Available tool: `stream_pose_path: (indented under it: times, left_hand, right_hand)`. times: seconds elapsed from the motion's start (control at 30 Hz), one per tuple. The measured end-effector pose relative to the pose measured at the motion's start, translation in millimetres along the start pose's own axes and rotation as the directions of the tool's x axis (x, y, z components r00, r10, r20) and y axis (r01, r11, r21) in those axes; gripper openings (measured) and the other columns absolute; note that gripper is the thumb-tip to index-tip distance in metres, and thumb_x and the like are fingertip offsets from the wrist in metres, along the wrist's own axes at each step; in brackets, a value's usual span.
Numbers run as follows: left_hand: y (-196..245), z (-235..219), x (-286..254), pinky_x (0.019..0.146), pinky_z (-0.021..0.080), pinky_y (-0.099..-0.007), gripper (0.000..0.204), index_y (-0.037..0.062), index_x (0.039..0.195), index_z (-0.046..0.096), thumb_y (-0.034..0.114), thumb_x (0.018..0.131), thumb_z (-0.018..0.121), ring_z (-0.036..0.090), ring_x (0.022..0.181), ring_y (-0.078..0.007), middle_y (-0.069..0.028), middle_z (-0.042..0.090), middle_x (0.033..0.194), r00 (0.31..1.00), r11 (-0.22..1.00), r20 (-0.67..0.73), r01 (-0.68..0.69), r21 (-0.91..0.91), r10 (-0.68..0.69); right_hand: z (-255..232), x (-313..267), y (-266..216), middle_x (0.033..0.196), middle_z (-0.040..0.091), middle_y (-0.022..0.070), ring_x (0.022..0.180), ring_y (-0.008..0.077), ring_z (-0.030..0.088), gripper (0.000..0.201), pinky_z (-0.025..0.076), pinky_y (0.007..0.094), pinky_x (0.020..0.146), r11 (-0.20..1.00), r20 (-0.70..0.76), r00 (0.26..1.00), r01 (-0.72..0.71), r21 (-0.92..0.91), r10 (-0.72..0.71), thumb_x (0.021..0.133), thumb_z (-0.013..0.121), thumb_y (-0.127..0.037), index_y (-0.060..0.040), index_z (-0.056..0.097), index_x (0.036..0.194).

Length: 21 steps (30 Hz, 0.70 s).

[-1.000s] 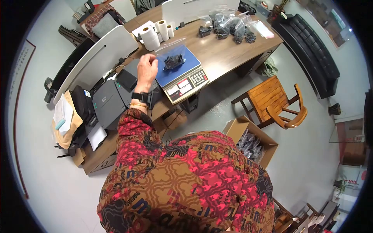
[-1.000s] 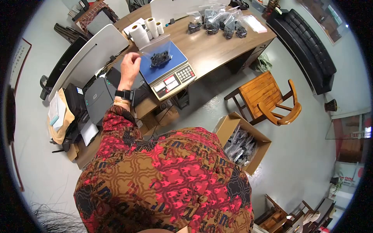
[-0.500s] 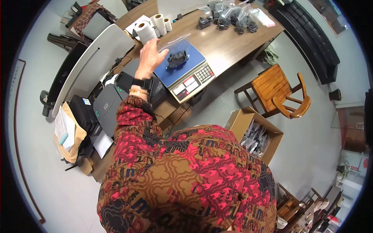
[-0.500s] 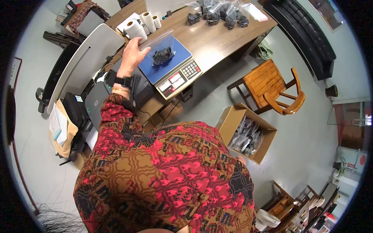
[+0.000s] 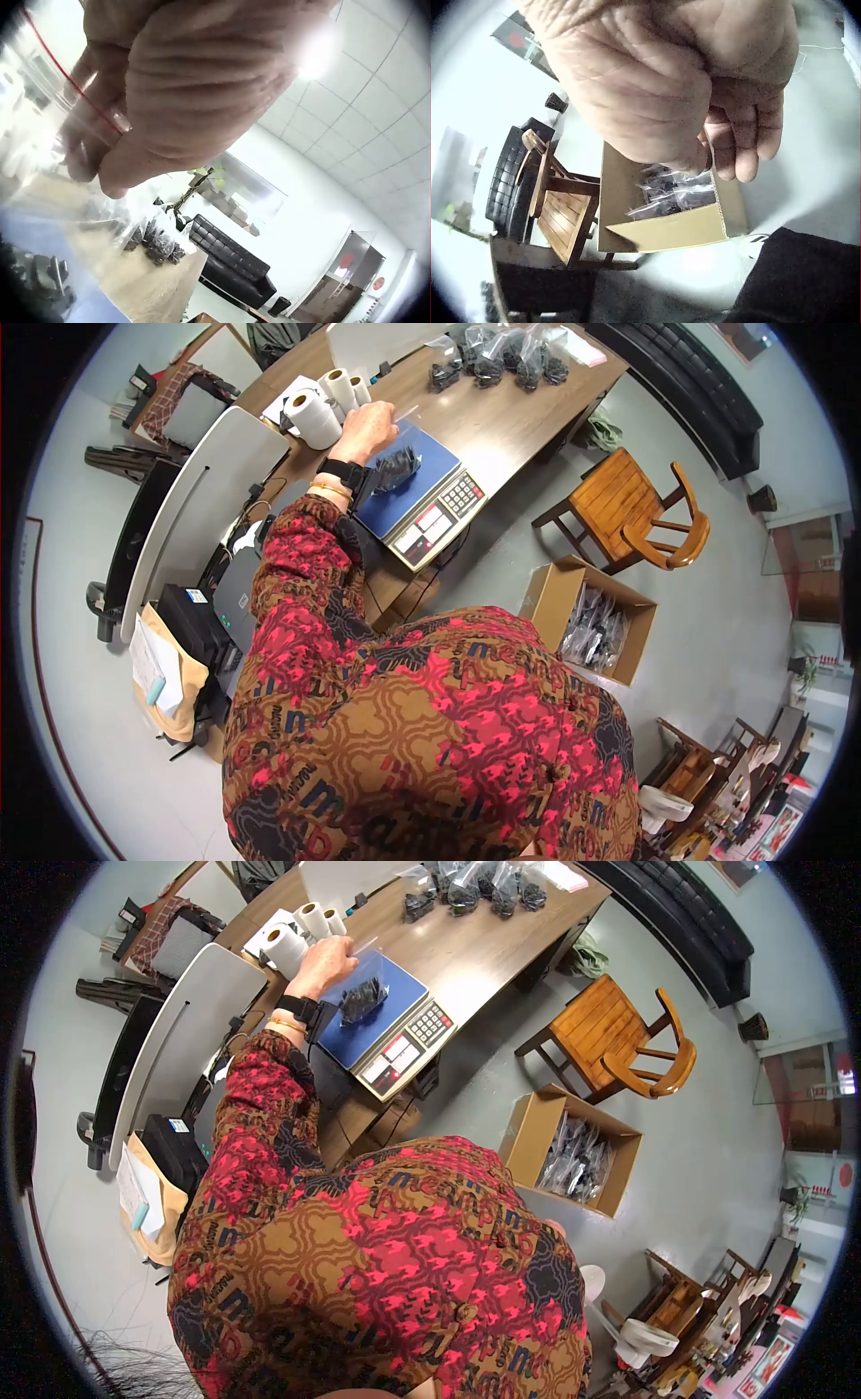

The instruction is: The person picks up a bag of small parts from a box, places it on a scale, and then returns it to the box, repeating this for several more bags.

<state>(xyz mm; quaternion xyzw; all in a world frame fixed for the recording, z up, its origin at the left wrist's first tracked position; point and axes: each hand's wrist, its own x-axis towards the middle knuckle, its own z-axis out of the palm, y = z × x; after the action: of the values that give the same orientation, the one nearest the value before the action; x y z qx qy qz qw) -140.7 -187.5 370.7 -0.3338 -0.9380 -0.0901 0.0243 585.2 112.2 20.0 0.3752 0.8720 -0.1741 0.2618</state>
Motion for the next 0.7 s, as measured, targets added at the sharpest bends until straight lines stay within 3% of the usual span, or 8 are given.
stream_pose_path:
  times: [0.13, 0.2, 0.5, 0.7]
  left_hand:
    - [4, -6, 4, 0.077, 0.05, -0.0444, 0.023, 0.0034, 0.084, 0.068, 0.024, 0.074, 0.069, 0.065, 0.087, -0.0367, -0.021, 0.066, 0.083, 0.999, 0.997, -0.007, -0.047, -0.059, 0.047]
    - [6, -8, 7, 0.079, 0.051, -0.0426, 0.015, 0.0095, 0.082, 0.071, 0.022, 0.075, 0.067, 0.065, 0.088, -0.034, -0.0167, 0.068, 0.085, 1.0, 0.999, -0.009, -0.026, -0.02, 0.026]
    - [-1, -8, 11, 0.08, 0.051, -0.0428, 0.018, 0.0092, 0.085, 0.071, 0.024, 0.075, 0.068, 0.066, 0.088, -0.0342, -0.0173, 0.068, 0.087, 0.999, 1.0, 0.028, -0.024, -0.018, 0.025]
    - [-6, -9, 12, 0.08, 0.051, -0.0432, 0.021, 0.0071, 0.088, 0.07, 0.025, 0.075, 0.069, 0.066, 0.089, -0.0347, -0.0184, 0.068, 0.088, 0.998, 0.999, 0.068, -0.012, -0.04, 0.015]
  right_hand:
    - [3, -12, -13, 0.083, 0.065, 0.0192, 0.085, 0.0379, 0.063, 0.021, 0.049, 0.0451, 0.071, 0.999, -0.01, 1.0, -0.026, 0.031, 0.026, 0.073, 0.067, -0.028, -0.0096, 0.069, 0.082]
    - [5, -17, -18, 0.082, 0.065, 0.0192, 0.085, 0.0379, 0.063, 0.021, 0.049, 0.0451, 0.071, 0.998, -0.013, 0.999, -0.034, 0.045, 0.035, 0.073, 0.067, -0.028, -0.0096, 0.069, 0.082]
    - [1, -42, -48, 0.082, 0.065, 0.0192, 0.084, 0.038, 0.063, 0.021, 0.048, 0.0451, 0.071, 0.991, -0.029, 0.994, -0.103, 0.08, 0.105, 0.073, 0.067, -0.028, -0.0093, 0.069, 0.081]
    - [3, -45, -41, 0.08, 0.065, 0.0185, 0.081, 0.0381, 0.062, 0.022, 0.048, 0.0434, 0.069, 0.988, -0.028, 0.999, -0.014, 0.151, 0.019, 0.073, 0.07, -0.027, -0.0071, 0.067, 0.08]
